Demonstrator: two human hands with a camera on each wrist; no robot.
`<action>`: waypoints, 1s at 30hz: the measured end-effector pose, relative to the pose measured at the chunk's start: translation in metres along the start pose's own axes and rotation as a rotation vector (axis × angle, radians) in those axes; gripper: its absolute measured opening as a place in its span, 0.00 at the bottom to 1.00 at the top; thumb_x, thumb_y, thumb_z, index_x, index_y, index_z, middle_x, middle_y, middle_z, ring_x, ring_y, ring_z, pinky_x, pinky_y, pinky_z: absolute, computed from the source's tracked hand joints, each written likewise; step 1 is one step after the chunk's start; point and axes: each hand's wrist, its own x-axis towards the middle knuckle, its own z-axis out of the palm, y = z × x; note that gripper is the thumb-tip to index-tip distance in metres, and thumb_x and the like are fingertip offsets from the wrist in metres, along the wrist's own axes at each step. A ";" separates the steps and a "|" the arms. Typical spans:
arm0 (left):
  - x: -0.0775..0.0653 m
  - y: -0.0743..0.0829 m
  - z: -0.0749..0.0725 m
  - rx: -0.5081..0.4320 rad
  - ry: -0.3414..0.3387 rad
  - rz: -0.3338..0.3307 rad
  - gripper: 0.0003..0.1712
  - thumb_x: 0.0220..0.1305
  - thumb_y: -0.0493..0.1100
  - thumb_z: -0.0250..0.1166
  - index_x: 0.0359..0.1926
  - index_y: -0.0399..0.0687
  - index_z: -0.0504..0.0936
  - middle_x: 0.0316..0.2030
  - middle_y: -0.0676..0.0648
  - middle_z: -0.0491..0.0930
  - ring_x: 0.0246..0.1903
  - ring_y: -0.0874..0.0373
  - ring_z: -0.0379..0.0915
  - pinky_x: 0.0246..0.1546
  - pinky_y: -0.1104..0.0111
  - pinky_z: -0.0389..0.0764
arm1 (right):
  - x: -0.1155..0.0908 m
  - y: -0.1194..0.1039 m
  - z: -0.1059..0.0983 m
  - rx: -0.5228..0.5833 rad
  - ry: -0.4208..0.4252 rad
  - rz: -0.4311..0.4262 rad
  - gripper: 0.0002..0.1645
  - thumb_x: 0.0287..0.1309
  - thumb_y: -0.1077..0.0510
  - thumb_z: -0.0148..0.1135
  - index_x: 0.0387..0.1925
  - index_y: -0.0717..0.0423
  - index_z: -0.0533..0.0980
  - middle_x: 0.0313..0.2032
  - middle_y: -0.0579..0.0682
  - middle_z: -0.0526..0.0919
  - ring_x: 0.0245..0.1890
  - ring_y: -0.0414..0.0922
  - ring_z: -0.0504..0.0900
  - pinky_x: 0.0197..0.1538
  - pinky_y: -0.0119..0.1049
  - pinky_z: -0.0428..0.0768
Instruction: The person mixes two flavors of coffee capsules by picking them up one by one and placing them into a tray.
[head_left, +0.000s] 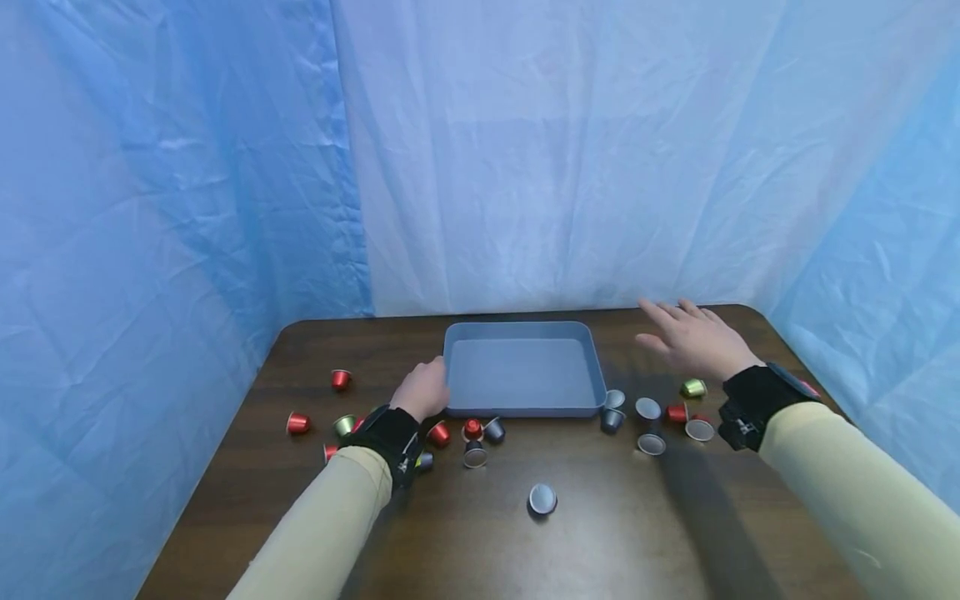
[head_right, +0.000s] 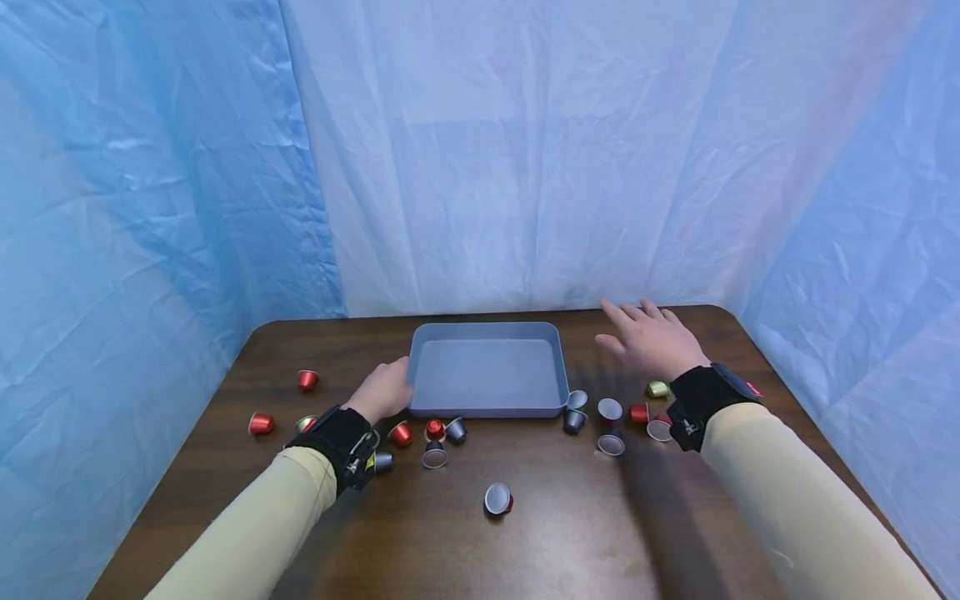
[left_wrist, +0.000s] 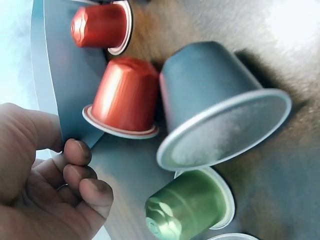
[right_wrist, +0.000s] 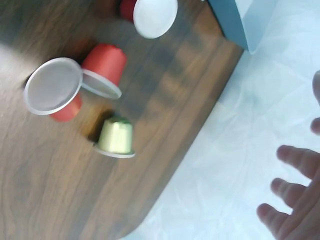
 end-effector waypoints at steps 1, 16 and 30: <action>-0.001 0.000 0.000 -0.006 0.001 0.003 0.25 0.73 0.37 0.59 0.68 0.35 0.68 0.57 0.36 0.78 0.49 0.46 0.78 0.57 0.51 0.79 | -0.002 0.002 0.000 -0.001 0.002 0.001 0.46 0.75 0.31 0.43 0.81 0.53 0.51 0.73 0.65 0.64 0.74 0.72 0.53 0.72 0.69 0.51; -0.018 -0.003 0.005 -0.070 0.001 0.007 0.25 0.72 0.37 0.62 0.66 0.37 0.70 0.54 0.37 0.79 0.46 0.46 0.77 0.57 0.49 0.79 | -0.033 0.040 0.021 -0.177 0.020 -0.118 0.33 0.63 0.57 0.69 0.67 0.65 0.71 0.33 0.56 0.86 0.38 0.57 0.85 0.52 0.61 0.79; -0.033 0.001 0.009 -0.040 -0.050 -0.029 0.30 0.73 0.39 0.62 0.70 0.36 0.64 0.45 0.38 0.79 0.31 0.51 0.79 0.35 0.62 0.83 | -0.039 0.053 0.043 -0.237 -0.064 -0.143 0.25 0.56 0.60 0.74 0.54 0.64 0.79 0.26 0.47 0.85 0.19 0.42 0.77 0.28 0.45 0.81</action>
